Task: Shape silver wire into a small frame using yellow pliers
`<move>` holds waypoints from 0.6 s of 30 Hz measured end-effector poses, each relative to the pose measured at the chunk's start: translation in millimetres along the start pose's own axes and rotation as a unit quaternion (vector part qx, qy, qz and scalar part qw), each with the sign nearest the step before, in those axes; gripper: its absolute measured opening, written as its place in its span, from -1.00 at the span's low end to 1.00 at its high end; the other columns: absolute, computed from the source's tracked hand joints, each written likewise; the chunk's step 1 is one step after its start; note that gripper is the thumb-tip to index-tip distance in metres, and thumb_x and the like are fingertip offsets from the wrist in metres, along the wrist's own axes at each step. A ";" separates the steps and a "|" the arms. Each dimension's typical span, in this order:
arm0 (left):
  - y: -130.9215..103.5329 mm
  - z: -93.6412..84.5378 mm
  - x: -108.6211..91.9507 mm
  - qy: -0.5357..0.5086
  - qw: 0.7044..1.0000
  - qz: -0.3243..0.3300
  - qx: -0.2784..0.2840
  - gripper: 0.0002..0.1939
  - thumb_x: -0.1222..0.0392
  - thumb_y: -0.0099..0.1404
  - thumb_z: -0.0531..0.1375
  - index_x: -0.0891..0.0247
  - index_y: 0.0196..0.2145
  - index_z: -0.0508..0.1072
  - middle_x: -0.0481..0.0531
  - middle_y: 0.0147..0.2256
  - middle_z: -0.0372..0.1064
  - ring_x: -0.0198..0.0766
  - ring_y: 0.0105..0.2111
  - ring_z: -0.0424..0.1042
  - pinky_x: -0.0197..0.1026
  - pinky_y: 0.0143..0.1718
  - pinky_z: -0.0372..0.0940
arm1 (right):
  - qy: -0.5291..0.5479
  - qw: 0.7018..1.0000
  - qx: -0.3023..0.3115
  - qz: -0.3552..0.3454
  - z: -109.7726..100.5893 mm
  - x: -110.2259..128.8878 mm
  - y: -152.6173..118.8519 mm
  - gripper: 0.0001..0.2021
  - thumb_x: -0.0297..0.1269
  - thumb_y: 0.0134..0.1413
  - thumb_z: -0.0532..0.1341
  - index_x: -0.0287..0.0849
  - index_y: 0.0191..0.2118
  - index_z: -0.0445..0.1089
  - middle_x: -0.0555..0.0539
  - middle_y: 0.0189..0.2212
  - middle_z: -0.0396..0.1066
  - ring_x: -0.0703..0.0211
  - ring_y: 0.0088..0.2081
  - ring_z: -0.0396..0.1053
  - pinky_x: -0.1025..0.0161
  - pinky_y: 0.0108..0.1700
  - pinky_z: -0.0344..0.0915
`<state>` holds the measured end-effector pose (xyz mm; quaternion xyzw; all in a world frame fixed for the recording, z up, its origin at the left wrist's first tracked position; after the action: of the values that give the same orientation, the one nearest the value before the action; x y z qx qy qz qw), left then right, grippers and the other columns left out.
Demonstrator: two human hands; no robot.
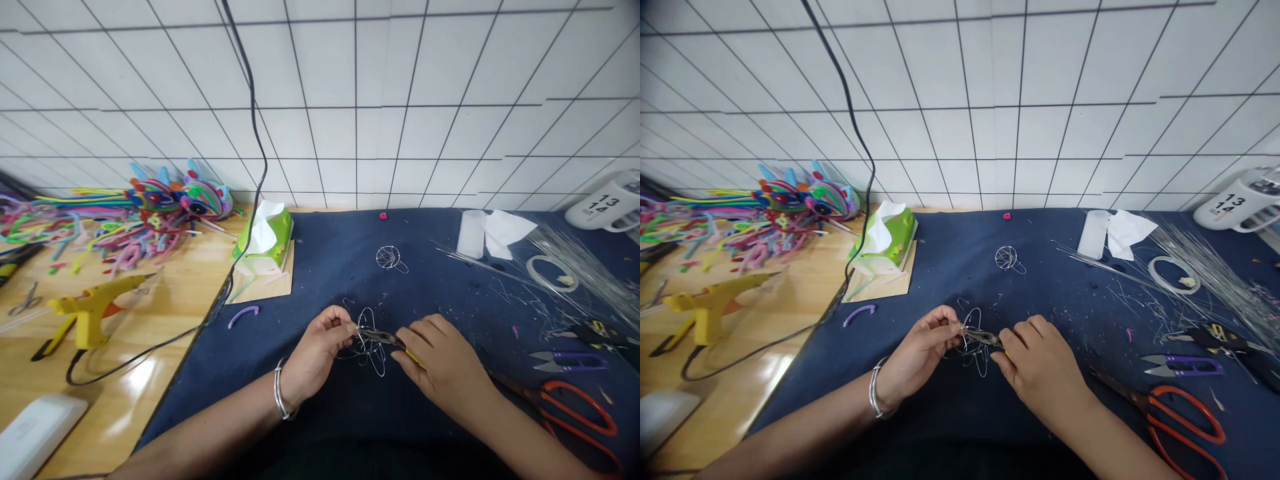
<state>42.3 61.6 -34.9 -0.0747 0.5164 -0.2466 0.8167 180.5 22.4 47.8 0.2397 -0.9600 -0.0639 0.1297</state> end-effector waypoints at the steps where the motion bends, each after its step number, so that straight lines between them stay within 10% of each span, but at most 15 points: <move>1: 0.0 0.6 1.4 -0.012 1.000 -0.009 0.005 -0.91 0.34 0.12 0.20 0.29 -0.40 0.32 -0.05 -0.44 0.31 -0.37 -0.41 0.30 -0.30 -0.35 0.16 | -0.012 1.000 0.002 0.003 1.1 -0.6 0.6 -0.80 -0.24 0.12 0.05 -0.19 -0.21 0.34 -0.11 -0.39 0.32 0.12 -0.29 0.22 0.15 -0.23 0.14; 11: 0.5 6.2 8.6 -0.022 0.998 -0.043 0.036 -0.91 0.31 0.15 0.19 0.29 -0.38 0.30 -0.01 -0.43 0.33 -0.34 -0.39 0.33 -0.26 -0.31 0.18 | -0.081 0.996 -0.015 0.030 0.6 2.7 -2.4 -0.78 -0.24 0.12 0.06 -0.19 -0.19 0.34 -0.13 -0.37 0.31 0.04 -0.25 0.19 0.12 -0.23 0.10; 18: -1.5 5.8 -15.9 0.096 0.993 0.068 0.010 -0.93 0.27 0.18 0.17 0.30 -0.41 0.32 -0.03 -0.45 0.31 -0.35 -0.41 0.26 -0.28 -0.31 0.13 | -0.042 0.999 -0.008 0.028 -7.1 -2.0 -3.5 -0.80 -0.24 0.11 0.06 -0.19 -0.23 0.35 -0.13 -0.37 0.32 0.09 -0.29 0.20 0.13 -0.23 0.11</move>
<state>41.5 67.2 -18.9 -0.0077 0.5936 -0.2018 0.7790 185.8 19.8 53.5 0.2090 -0.9704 -0.0777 0.0932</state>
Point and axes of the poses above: each hand's wrist, its own y-axis towards the middle knuckle, its own z-axis out of the palm, x = y × z, the point moved 9 cm from there along y, towards the middle knuckle
